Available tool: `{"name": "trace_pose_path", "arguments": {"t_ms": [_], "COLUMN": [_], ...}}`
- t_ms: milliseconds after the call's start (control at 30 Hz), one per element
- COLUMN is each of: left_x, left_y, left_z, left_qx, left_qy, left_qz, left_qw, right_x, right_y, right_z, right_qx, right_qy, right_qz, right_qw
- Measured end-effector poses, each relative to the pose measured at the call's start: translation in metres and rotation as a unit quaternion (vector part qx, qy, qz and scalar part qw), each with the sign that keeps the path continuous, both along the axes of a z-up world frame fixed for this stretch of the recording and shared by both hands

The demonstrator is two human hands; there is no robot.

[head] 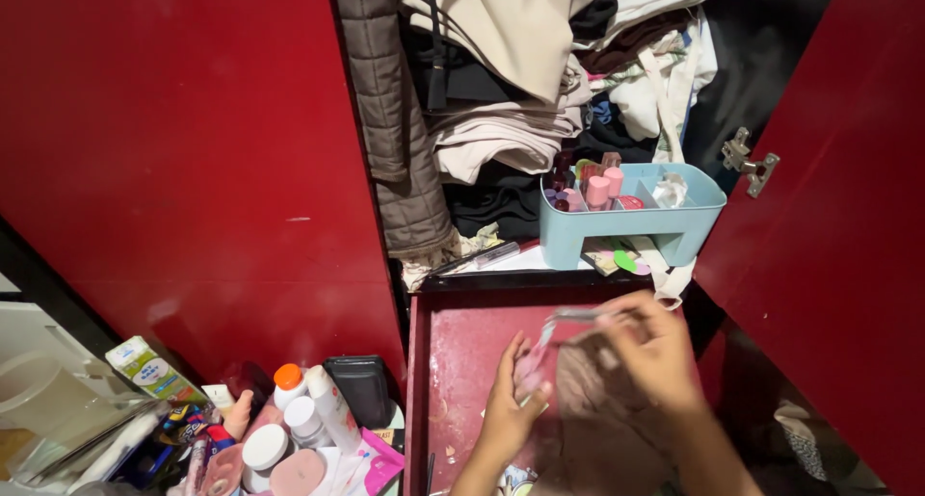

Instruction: Organizing various personal items, bottles, and makeup within a dresser drawer and a cardboard box.

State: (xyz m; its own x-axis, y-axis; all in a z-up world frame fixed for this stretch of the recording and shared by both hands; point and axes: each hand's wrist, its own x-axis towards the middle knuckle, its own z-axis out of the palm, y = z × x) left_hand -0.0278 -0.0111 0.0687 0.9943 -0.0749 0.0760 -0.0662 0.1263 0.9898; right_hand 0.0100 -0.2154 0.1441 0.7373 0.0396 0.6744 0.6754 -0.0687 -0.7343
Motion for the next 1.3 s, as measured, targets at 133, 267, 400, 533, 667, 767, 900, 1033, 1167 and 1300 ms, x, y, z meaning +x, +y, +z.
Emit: {"name": "trace_pose_path", "arguments": {"t_ms": [133, 267, 400, 533, 667, 767, 900, 1033, 1167, 1300], "left_x": [0.024, 0.021, 0.026, 0.023, 0.019, 0.021, 0.024, 0.022, 0.021, 0.023], "left_y": [0.004, 0.012, 0.015, 0.016, 0.014, 0.011, 0.008, 0.010, 0.010, 0.012], "left_z": [-0.041, -0.032, -0.045, -0.044, -0.037, -0.038, -0.037, -0.036, -0.034, -0.033], "left_qx": [-0.180, -0.448, -0.415, -0.462, -0.361, -0.341, -0.330, -0.330, -0.315, -0.321], "left_qy": [-0.027, 0.000, 0.011, 0.009, 0.035, -0.034, -0.075, -0.044, -0.047, -0.048], "left_qz": [-0.029, -0.068, 0.002, -0.001, 0.003, -0.015, 0.017, 0.031, 0.040, 0.055], "left_qw": [0.983, 0.891, 0.910, 0.887, 0.932, 0.939, 0.941, 0.943, 0.947, 0.944], "right_x": [0.006, -0.003, -0.010, -0.006, 0.014, 0.031, 0.021, 0.017, 0.031, 0.034], "right_y": [0.038, 0.070, 0.089, 0.093, 0.086, 0.062, 0.009, -0.015, -0.031, -0.037], "right_z": [-0.032, -0.048, -0.077, -0.100, -0.123, -0.110, -0.037, 0.019, 0.034, 0.044], "right_qx": [-0.074, -0.177, -0.183, -0.205, -0.107, 0.079, 0.073, -0.091, -0.176, -0.232], "right_qy": [0.016, 0.014, 0.012, 0.023, 0.208, 0.168, 0.142, -0.154, -0.210, -0.247], "right_qz": [-0.033, -0.030, -0.026, 0.010, 0.066, 0.099, -0.191, -0.334, -0.405, -0.435], "right_qw": [0.997, 0.984, 0.983, 0.978, 0.970, 0.978, 0.968, 0.925, 0.872, 0.834]}}
